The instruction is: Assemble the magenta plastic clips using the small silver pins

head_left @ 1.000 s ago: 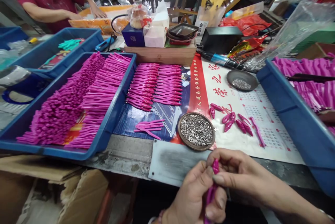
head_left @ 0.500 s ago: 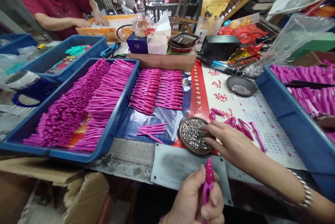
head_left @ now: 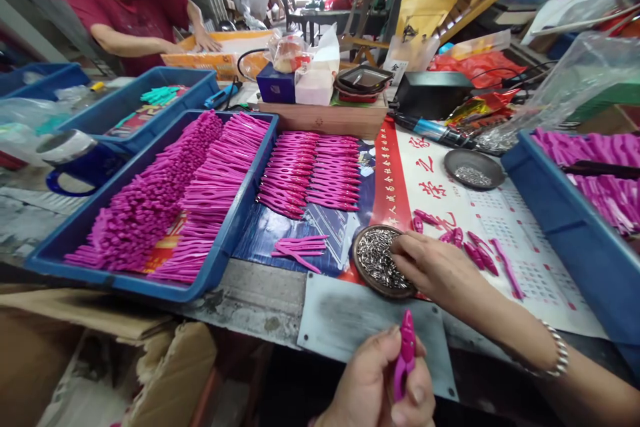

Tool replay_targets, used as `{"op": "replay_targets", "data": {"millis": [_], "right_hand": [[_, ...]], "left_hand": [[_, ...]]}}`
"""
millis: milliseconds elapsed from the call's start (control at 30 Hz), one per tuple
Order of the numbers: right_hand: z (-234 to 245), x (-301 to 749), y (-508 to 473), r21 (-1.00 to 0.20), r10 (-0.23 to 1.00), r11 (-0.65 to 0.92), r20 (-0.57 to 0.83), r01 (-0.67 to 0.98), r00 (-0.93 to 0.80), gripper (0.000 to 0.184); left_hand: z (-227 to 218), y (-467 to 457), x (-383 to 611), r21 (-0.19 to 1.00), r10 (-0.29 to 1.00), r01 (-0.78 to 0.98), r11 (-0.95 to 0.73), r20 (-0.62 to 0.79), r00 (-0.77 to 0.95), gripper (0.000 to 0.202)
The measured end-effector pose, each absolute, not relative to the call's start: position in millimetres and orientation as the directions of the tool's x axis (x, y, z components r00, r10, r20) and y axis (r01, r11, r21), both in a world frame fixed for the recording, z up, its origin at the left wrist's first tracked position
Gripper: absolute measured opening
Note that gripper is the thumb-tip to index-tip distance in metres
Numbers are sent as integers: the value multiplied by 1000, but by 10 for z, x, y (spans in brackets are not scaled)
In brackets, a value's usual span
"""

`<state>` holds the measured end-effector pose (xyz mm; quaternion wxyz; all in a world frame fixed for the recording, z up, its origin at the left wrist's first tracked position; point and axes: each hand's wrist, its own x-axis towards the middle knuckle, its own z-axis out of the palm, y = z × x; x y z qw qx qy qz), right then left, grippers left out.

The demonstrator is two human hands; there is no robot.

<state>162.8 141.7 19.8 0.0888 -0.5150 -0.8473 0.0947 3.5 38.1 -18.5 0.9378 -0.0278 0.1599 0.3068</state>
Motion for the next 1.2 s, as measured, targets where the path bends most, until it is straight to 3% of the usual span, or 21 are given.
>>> {"op": "replay_targets", "data": {"millis": [67, 200, 333, 467, 667, 867, 1000, 1200], "right_hand": [[223, 1645, 1421, -348, 907, 408, 47, 844, -419, 18], [352, 1666, 1347, -701, 929, 243, -32, 670, -370, 20], [482, 1680, 1085, -875, 881, 73, -169, 479, -442, 26], [502, 1678, 808, -901, 813, -81, -307, 427, -495, 28], [510, 1696, 693, -864, 818, -51, -324, 501, -475, 24], [455, 1697, 696, -878, 819, -80, -328, 472, -471, 23], [350, 1635, 671, -924, 842, -167, -315, 345, -437, 12], [328, 1671, 623, -944, 818, -278, -330, 177, -472, 17]], "left_hand": [[-184, 386, 45, 58, 571, -582, 811, -294, 767, 30], [-173, 390, 41, 106, 616, -614, 782, -276, 738, 30], [-185, 371, 23, 119, 640, -639, 760, -309, 704, 31], [-181, 370, 33, 111, 641, -651, 751, -365, 676, 30], [-160, 405, 108, 148, 643, -643, 751, -384, 662, 32], [-253, 367, 139, 241, 710, -673, 699, -340, 616, 24], [-278, 350, 119, 263, 715, -667, 697, -326, 619, 24], [-211, 350, 154, 257, 681, -630, 732, -294, 671, 32]]}}
